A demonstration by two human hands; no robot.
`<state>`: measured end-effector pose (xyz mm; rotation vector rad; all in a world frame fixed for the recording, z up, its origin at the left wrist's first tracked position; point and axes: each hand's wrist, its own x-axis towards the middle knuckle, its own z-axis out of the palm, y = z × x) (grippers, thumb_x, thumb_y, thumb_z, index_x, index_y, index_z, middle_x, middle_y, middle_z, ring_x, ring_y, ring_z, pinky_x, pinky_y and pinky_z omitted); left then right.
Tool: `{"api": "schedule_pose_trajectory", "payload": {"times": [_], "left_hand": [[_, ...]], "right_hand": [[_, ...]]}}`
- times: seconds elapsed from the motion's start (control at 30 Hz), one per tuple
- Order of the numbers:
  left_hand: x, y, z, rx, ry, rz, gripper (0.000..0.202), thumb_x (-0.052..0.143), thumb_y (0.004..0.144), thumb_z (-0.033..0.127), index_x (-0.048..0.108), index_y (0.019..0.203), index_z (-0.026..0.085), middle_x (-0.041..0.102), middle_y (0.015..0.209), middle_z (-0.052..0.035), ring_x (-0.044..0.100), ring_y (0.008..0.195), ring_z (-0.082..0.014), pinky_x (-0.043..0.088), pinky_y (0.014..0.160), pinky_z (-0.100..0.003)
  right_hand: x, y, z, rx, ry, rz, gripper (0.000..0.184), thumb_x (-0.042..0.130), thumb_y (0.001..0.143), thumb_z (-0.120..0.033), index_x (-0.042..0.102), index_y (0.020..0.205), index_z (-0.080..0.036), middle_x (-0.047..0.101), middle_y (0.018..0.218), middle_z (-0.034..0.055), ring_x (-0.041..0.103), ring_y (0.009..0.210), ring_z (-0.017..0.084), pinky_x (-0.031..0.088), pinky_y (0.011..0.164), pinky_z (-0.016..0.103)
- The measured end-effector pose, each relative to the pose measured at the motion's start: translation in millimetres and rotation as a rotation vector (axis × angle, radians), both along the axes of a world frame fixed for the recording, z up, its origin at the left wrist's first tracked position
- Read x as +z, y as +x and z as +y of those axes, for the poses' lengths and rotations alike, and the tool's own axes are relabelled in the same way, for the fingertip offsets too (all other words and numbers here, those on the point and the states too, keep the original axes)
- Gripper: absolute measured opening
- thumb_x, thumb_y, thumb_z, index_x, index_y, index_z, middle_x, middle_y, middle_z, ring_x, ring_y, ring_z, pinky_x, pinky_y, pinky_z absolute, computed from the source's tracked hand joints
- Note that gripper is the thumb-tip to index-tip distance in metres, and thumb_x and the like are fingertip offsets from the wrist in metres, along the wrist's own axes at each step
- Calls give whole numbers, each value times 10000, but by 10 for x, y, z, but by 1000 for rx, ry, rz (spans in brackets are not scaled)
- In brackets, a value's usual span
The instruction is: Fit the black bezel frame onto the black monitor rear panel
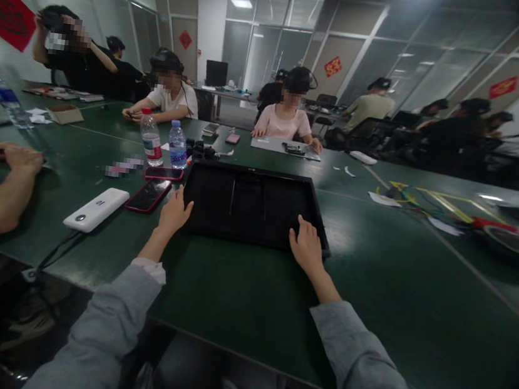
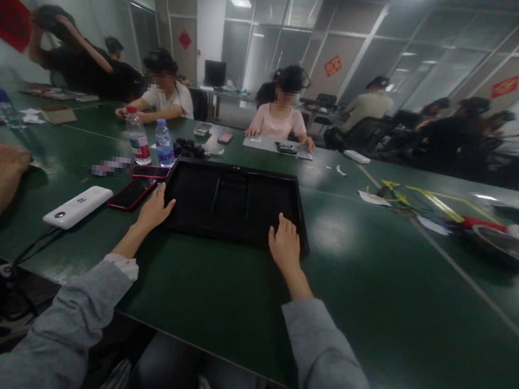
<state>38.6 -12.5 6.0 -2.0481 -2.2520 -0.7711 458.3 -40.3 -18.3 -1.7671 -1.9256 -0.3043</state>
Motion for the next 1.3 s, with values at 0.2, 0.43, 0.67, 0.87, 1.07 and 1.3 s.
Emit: {"api": "schedule_pose_trajectory", "payload": {"times": [0.2,0.43,0.67,0.87,1.07,1.3], "left_hand": [[-23,-15,13,-14,8,-14,746,429,1011,445,232,1603,36,448,1534,-289,581,1285,-416,522,985,-487],[-13,-13,5,-18,15,-28,742,438,1008,441,237,1602,43,454,1522,-301,583,1288,-415,519,985,-491],[-46,-15,21,-6,29,6,737,437,1010,447,253,1596,40,486,1496,-292,596,1269,-407,522,980,-477],[-38,-6,5,6,12,30,733,415,1021,463,229,1608,65,484,1501,-286,607,1263,-384,528,963,-449],[-1,3,-10,6,-14,21,733,414,1021,456,225,1607,57,459,1524,-288,596,1280,-382,531,965,-449],[-17,-18,9,-16,5,-19,747,438,1009,458,234,1607,59,460,1525,-287,589,1278,-408,522,983,-482]], "right_hand": [[1,-9,-3,0,18,16,585,325,1011,-348,409,1508,-50,577,1365,237,538,1243,350,514,949,511],[24,-2,-11,23,2,22,522,328,1008,-340,517,1428,-94,570,1364,224,525,1237,348,513,925,510],[21,-2,-9,23,-9,25,466,342,1002,-332,608,1330,-136,566,1363,200,515,1242,340,500,940,515],[-2,14,1,21,-19,25,475,333,1009,-341,603,1341,-135,559,1374,201,504,1261,343,500,942,521],[3,13,-2,21,-20,21,469,338,1006,-332,606,1337,-134,560,1373,200,512,1253,339,503,943,522],[12,0,-18,29,2,36,462,341,997,-332,607,1330,-156,555,1365,192,509,1250,337,499,943,521]]}}
